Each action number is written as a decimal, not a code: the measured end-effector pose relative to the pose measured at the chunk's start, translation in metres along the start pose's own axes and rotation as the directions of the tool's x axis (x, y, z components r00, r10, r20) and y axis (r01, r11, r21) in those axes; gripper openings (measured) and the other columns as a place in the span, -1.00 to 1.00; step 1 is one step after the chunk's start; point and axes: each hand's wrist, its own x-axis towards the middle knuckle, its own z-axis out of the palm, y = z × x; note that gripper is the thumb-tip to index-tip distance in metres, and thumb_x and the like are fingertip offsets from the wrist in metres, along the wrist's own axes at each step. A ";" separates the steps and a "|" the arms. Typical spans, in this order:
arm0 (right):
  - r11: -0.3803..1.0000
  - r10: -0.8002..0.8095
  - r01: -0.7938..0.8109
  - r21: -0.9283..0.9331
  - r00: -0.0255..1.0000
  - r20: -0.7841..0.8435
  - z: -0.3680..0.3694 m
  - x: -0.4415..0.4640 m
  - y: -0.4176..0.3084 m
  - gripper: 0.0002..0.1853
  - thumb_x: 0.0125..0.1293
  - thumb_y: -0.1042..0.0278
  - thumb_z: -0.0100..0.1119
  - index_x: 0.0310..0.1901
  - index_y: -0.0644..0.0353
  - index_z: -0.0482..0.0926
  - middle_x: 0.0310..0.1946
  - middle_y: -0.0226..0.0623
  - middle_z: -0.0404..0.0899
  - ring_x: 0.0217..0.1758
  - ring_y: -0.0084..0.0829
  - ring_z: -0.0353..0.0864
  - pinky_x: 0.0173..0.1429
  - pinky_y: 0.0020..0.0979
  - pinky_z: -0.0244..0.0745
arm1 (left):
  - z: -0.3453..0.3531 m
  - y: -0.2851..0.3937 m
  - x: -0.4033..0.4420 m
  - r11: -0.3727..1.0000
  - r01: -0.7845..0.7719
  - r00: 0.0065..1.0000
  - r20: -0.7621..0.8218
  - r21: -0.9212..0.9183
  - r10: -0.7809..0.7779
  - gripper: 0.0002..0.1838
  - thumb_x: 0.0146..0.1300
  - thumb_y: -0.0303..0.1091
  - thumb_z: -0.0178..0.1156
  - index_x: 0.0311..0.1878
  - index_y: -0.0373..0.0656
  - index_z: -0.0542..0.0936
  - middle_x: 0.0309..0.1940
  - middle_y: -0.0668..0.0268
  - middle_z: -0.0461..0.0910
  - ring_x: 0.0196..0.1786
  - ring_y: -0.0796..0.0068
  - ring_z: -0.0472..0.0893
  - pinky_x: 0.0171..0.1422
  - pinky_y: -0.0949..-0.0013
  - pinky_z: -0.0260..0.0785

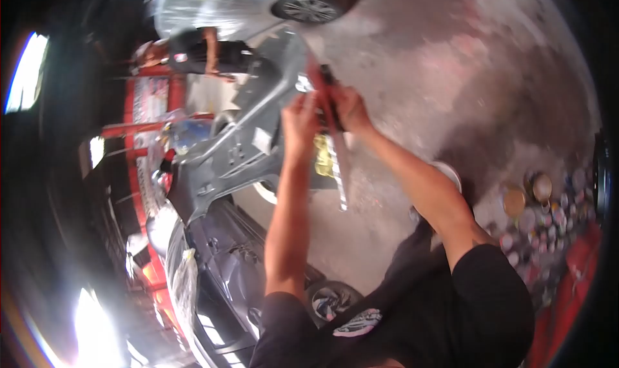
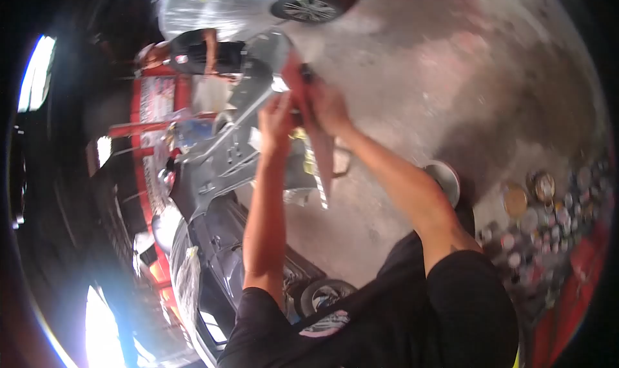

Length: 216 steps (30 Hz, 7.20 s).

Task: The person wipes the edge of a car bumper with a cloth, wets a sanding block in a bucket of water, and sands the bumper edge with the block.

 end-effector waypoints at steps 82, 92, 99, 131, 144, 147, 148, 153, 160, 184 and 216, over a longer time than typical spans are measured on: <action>0.929 0.296 -0.330 0.166 0.934 0.201 -0.023 0.010 -0.043 -0.52 0.55 -0.03 0.07 0.05 0.30 0.69 -0.19 0.06 0.61 -0.02 -0.14 0.65 0.10 -0.16 0.54 | 0.009 -0.008 0.015 1.000 0.005 1.000 0.007 -0.031 -0.004 -0.62 0.67 -0.07 0.07 0.11 -0.24 0.60 -0.14 0.27 0.72 -0.31 0.49 0.71 -0.32 0.44 0.58; 0.956 0.200 -0.210 0.206 0.977 0.069 -0.010 0.030 -0.011 -0.55 0.56 -0.01 0.06 0.05 0.24 0.71 -0.47 -0.02 0.70 -0.46 -0.30 0.72 -0.32 -0.25 0.56 | 0.013 -0.009 0.011 1.000 0.025 1.000 0.001 -0.008 -0.025 -0.61 0.66 -0.03 0.07 0.04 -0.21 0.61 -0.19 0.32 0.71 -0.37 0.55 0.67 -0.32 0.40 0.57; 0.981 0.138 -0.151 0.125 0.984 0.110 -0.031 -0.036 -0.054 -0.50 0.49 0.16 0.20 0.36 0.21 0.58 0.34 0.29 0.46 0.36 0.17 0.53 0.32 -0.02 0.49 | 0.010 -0.018 0.020 0.998 -0.045 0.992 -0.118 0.044 0.050 -0.63 0.66 -0.10 0.09 -0.15 -0.24 0.58 -0.45 0.36 0.60 -0.53 0.60 0.54 -0.49 0.48 0.40; 0.985 -0.131 0.136 0.106 0.990 -0.052 -0.036 -0.087 -0.084 -0.52 0.51 0.04 0.18 0.26 0.22 0.63 -0.19 0.19 0.51 -0.16 0.00 0.53 0.03 -0.08 0.46 | 0.001 -0.005 0.030 0.995 -0.061 0.998 0.036 0.077 0.059 -0.62 0.72 -0.17 -0.04 0.12 -0.32 0.60 -0.13 0.27 0.73 -0.24 0.47 0.73 -0.12 0.37 0.61; 0.983 -0.085 0.086 0.164 0.996 -0.012 -0.038 -0.100 -0.067 -0.55 0.54 0.10 0.13 0.34 0.12 0.59 -0.13 0.12 0.51 -0.02 -0.16 0.55 0.20 -0.16 0.48 | 0.003 -0.022 0.030 0.999 -0.035 0.999 0.018 0.026 0.034 -0.61 0.69 -0.11 0.02 0.13 -0.29 0.60 -0.18 0.28 0.72 -0.28 0.50 0.73 -0.23 0.43 0.61; 0.996 0.073 -0.077 0.049 0.995 0.071 -0.025 -0.015 -0.033 -0.57 0.51 0.01 0.14 0.15 0.19 0.67 0.02 0.29 0.59 0.19 0.13 0.62 0.31 -0.06 0.51 | 0.021 -0.011 0.018 1.000 -0.020 1.000 -0.003 -0.013 0.020 -0.60 0.69 -0.11 0.01 0.14 -0.31 0.59 -0.16 0.25 0.72 -0.27 0.47 0.73 -0.24 0.43 0.61; 0.972 0.142 -0.171 0.162 0.974 0.174 -0.024 0.018 -0.019 -0.56 0.51 -0.01 0.11 0.12 0.19 0.67 0.03 0.29 0.59 0.18 0.14 0.64 0.29 -0.06 0.53 | 0.024 -0.008 0.014 1.000 -0.006 1.000 -0.029 0.011 0.006 -0.64 0.68 -0.10 0.04 0.02 -0.25 0.60 -0.26 0.32 0.69 -0.36 0.55 0.67 -0.33 0.47 0.54; 0.978 -0.062 0.052 0.201 0.997 0.046 -0.036 -0.041 -0.068 -0.54 0.45 0.18 0.21 0.27 0.24 0.64 0.36 0.24 0.48 0.39 0.14 0.54 0.36 -0.08 0.51 | 0.015 -0.002 0.023 0.997 -0.061 0.998 -0.004 -0.037 0.061 -0.63 0.67 -0.10 0.06 -0.06 -0.25 0.62 -0.25 0.28 0.73 -0.38 0.55 0.67 -0.37 0.46 0.53; 0.973 0.193 -0.209 0.094 0.970 0.150 -0.019 0.038 -0.028 -0.56 0.52 0.00 0.06 0.13 0.17 0.69 -0.07 0.18 0.69 0.05 0.10 0.73 0.14 0.00 0.60 | 0.006 -0.016 0.019 0.998 0.005 1.000 -0.009 0.067 -0.005 -0.59 0.66 -0.03 0.07 0.07 -0.24 0.63 -0.21 0.31 0.73 -0.31 0.52 0.71 -0.32 0.42 0.56; 0.903 0.258 -0.343 0.260 0.915 0.311 -0.019 0.038 -0.023 -0.53 0.60 -0.06 0.02 0.10 0.24 0.65 -0.30 -0.18 0.61 -0.14 -0.35 0.58 0.00 -0.22 0.44 | 0.026 0.019 0.000 0.976 -0.073 0.985 -0.138 0.203 0.102 -0.57 0.63 -0.15 0.13 -0.21 -0.40 0.64 -0.49 0.37 0.63 -0.37 0.67 0.46 -0.30 0.40 0.37; 0.993 0.051 -0.062 0.102 0.993 0.103 -0.021 -0.012 -0.004 -0.41 0.49 -0.07 0.16 0.39 0.13 0.56 0.24 0.30 0.56 0.29 0.19 0.62 0.29 -0.06 0.54 | 0.022 -0.009 0.013 0.999 0.000 0.991 -0.131 0.035 0.004 -0.56 0.69 -0.02 0.01 -0.01 -0.24 0.65 -0.33 0.35 0.69 -0.42 0.63 0.62 -0.43 0.52 0.38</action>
